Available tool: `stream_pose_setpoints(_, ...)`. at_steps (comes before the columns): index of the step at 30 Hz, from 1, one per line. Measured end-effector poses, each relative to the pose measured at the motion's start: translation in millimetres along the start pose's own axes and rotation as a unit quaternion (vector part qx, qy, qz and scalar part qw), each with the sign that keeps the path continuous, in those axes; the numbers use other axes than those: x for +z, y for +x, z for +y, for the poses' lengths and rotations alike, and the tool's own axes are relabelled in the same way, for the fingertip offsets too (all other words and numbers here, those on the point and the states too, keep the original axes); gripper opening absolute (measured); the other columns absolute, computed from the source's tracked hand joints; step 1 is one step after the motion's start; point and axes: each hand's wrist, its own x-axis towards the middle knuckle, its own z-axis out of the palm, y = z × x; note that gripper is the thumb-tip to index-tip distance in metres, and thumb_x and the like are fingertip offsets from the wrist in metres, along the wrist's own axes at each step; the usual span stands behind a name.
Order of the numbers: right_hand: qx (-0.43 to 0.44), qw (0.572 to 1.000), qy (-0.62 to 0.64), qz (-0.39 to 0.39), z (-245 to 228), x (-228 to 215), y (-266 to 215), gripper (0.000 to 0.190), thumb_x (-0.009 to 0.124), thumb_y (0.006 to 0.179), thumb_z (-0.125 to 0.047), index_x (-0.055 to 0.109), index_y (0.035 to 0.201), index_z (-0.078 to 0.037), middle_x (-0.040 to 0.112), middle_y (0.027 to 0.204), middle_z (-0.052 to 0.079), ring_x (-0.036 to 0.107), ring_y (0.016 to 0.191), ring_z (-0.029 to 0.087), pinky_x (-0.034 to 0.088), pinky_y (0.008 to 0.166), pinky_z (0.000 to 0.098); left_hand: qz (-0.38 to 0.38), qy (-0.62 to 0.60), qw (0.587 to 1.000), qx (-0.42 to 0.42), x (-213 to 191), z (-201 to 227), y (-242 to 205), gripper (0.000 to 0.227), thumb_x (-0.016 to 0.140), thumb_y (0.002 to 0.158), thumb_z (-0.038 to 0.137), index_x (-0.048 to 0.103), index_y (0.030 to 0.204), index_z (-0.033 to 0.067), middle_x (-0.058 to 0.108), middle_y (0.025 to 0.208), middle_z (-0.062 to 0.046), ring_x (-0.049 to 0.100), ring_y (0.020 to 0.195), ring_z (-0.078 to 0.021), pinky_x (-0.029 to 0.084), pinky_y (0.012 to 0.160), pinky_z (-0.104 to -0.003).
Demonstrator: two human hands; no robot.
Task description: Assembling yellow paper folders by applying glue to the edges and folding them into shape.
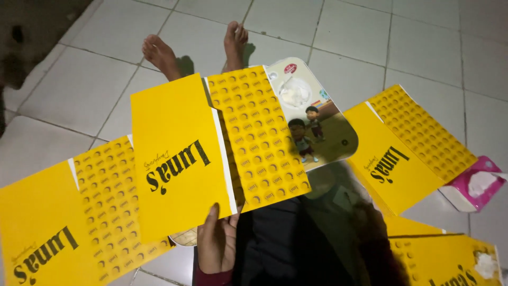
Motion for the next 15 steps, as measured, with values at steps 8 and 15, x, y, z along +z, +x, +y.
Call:
stream_pose_setpoints(8,-0.250,0.964,0.074,0.048,-209.9,-41.8,-76.2,0.025,0.075,0.083,-0.011,0.073,0.107,-0.007,0.073,0.105,0.005,0.069,0.096,0.020,0.054,0.087,0.0298,-0.023,-0.051,0.998,0.002,-10.4,-3.0,10.6,0.049,0.047,0.097,0.008,0.047,0.144,-0.0052,0.057,0.139,-0.023,0.056,0.121,-0.0330,0.045,0.105,-0.045)
stream_pose_setpoints(15,-0.402,0.904,0.135,0.049,-394.1,-51.5,15.8,0.012,0.064,0.093,-0.006,0.062,0.104,-0.002,0.060,0.096,0.008,0.054,0.076,0.022,0.044,0.068,0.0353,-0.017,0.037,0.999,0.014,-15.9,-12.4,12.4,0.052,0.055,0.092,0.012,0.050,0.140,-0.0093,0.060,0.134,-0.028,0.059,0.125,-0.0378,0.044,0.111,-0.047)
